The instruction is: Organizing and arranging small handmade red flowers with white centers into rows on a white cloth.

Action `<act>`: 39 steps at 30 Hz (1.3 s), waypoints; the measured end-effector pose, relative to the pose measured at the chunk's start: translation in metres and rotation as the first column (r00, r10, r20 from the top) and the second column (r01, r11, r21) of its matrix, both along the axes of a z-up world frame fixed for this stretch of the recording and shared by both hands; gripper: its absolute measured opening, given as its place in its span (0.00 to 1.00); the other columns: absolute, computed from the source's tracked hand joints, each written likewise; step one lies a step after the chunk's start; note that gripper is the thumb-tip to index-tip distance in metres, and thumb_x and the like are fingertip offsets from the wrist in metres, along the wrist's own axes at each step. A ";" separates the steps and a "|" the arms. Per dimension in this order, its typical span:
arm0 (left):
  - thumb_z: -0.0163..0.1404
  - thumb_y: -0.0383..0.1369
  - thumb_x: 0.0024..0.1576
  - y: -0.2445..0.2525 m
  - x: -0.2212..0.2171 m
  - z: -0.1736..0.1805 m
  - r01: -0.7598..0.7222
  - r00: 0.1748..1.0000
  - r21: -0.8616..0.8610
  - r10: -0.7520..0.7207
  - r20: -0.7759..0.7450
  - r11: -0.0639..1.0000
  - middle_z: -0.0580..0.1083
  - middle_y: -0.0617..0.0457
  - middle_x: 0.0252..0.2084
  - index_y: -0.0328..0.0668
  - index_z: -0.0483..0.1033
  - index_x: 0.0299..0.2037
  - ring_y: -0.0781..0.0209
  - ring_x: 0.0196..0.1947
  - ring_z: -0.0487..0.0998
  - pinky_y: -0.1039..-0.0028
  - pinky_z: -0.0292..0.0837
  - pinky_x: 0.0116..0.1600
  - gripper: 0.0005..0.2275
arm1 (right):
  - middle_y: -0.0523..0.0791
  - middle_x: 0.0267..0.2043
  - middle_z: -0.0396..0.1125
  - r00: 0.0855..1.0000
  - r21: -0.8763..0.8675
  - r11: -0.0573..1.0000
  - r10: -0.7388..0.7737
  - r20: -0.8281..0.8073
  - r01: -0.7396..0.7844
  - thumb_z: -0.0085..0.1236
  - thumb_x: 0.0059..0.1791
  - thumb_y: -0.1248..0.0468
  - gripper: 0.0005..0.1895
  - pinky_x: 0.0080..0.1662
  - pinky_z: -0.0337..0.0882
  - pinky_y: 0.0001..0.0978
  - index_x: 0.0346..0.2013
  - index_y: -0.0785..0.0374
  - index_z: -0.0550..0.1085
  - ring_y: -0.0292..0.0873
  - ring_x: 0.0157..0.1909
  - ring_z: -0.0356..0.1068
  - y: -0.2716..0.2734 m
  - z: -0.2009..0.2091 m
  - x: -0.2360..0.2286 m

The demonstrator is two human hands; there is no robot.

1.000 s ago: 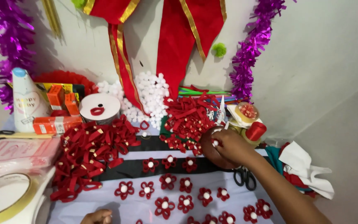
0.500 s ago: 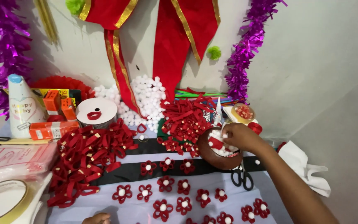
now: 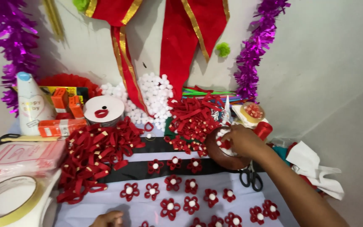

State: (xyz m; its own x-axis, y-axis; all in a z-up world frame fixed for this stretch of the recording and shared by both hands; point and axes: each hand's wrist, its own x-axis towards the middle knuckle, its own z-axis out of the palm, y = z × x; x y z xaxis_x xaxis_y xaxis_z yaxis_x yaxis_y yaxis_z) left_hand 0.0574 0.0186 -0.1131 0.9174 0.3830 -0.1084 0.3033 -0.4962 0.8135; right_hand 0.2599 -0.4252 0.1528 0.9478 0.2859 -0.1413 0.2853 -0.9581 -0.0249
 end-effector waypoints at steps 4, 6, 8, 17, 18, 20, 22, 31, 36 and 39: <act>0.50 0.43 0.58 -0.035 -0.019 0.059 -0.225 0.900 -0.007 0.210 0.382 0.974 0.73 0.61 0.19 0.51 0.84 0.33 0.67 0.15 0.68 0.76 0.64 0.27 0.11 | 0.39 0.49 0.74 0.964 -0.318 0.927 -0.244 -0.109 0.199 0.45 0.47 0.62 0.23 0.40 0.68 0.40 0.48 0.33 0.82 0.47 0.47 0.73 0.024 0.032 -0.010; 0.50 0.41 0.59 -0.037 -0.025 0.085 -0.243 0.907 -0.056 0.247 0.340 0.968 0.74 0.58 0.20 0.48 0.83 0.34 0.65 0.17 0.70 0.75 0.65 0.28 0.11 | 0.38 0.47 0.74 0.949 -0.327 0.916 -0.287 -0.130 0.232 0.46 0.48 0.59 0.19 0.39 0.67 0.38 0.44 0.35 0.82 0.46 0.46 0.73 0.029 0.035 -0.006; 0.50 0.39 0.59 -0.039 -0.026 0.095 -0.260 0.913 -0.104 0.280 0.298 0.960 0.75 0.56 0.22 0.46 0.83 0.35 0.64 0.19 0.72 0.75 0.67 0.29 0.10 | 0.38 0.44 0.75 0.931 -0.337 0.903 -0.332 -0.149 0.268 0.46 0.49 0.56 0.16 0.38 0.67 0.37 0.41 0.38 0.83 0.44 0.45 0.73 0.034 0.039 -0.004; 0.48 0.34 0.58 -0.046 -0.042 0.151 -0.278 0.846 -0.079 0.283 0.452 0.957 0.77 0.62 0.26 0.46 0.80 0.32 0.65 0.22 0.69 0.77 0.68 0.36 0.08 | 0.43 0.43 0.75 0.990 0.107 0.985 0.141 -0.020 -0.138 0.44 0.52 0.61 0.14 0.54 0.67 0.43 0.37 0.57 0.80 0.45 0.50 0.70 0.076 0.001 0.010; 0.50 0.35 0.57 -0.040 -0.039 0.142 -0.221 0.884 -0.055 0.224 0.410 0.974 0.77 0.60 0.25 0.48 0.82 0.34 0.64 0.21 0.72 0.76 0.70 0.36 0.07 | 0.44 0.41 0.74 0.975 0.122 0.969 0.221 -0.024 -0.216 0.44 0.52 0.62 0.13 0.50 0.67 0.43 0.35 0.57 0.79 0.46 0.47 0.70 0.084 -0.015 0.014; 0.52 0.37 0.56 -0.032 -0.038 0.143 -0.170 0.915 -0.031 0.169 0.367 0.985 0.77 0.59 0.24 0.50 0.84 0.37 0.64 0.21 0.74 0.74 0.72 0.36 0.07 | 0.45 0.39 0.73 0.952 0.138 0.944 0.306 -0.024 -0.300 0.44 0.51 0.63 0.12 0.46 0.67 0.44 0.34 0.57 0.78 0.47 0.44 0.69 0.100 -0.029 0.014; 0.51 0.41 0.56 -0.029 -0.038 0.161 -0.085 0.955 0.070 0.061 0.289 0.994 0.75 0.60 0.21 0.56 0.84 0.37 0.65 0.21 0.78 0.72 0.72 0.40 0.08 | 0.49 0.50 0.67 0.965 0.021 0.977 0.211 -0.156 -0.210 0.45 0.52 0.56 0.12 0.52 0.66 0.50 0.43 0.51 0.77 0.54 0.58 0.65 0.117 -0.025 0.008; 0.47 0.35 0.62 -0.047 0.033 0.281 0.383 0.703 0.233 -0.445 0.554 0.894 0.76 0.60 0.32 0.48 0.77 0.39 0.63 0.27 0.73 0.69 0.68 0.40 0.06 | 0.47 0.44 0.72 0.944 0.169 0.930 0.329 0.006 -0.325 0.51 0.49 0.61 0.09 0.51 0.67 0.43 0.40 0.55 0.78 0.51 0.49 0.70 0.087 -0.032 0.028; 0.48 0.30 0.61 -0.050 0.079 0.278 0.442 0.709 0.135 -0.438 0.553 0.887 0.77 0.48 0.31 0.42 0.78 0.43 0.51 0.28 0.76 0.63 0.70 0.37 0.07 | 0.50 0.45 0.70 0.969 0.138 0.967 0.229 -0.096 -0.215 0.50 0.50 0.58 0.10 0.51 0.70 0.44 0.41 0.55 0.78 0.54 0.51 0.70 0.097 -0.009 0.008; 0.51 0.27 0.60 -0.044 0.097 0.260 0.369 0.711 0.046 -0.314 0.629 0.928 0.78 0.39 0.31 0.38 0.79 0.43 0.40 0.27 0.77 0.56 0.72 0.38 0.05 | 0.52 0.44 0.71 0.976 0.133 0.972 0.207 -0.071 -0.196 0.52 0.51 0.56 0.11 0.52 0.75 0.46 0.41 0.55 0.78 0.57 0.52 0.73 0.098 -0.024 0.016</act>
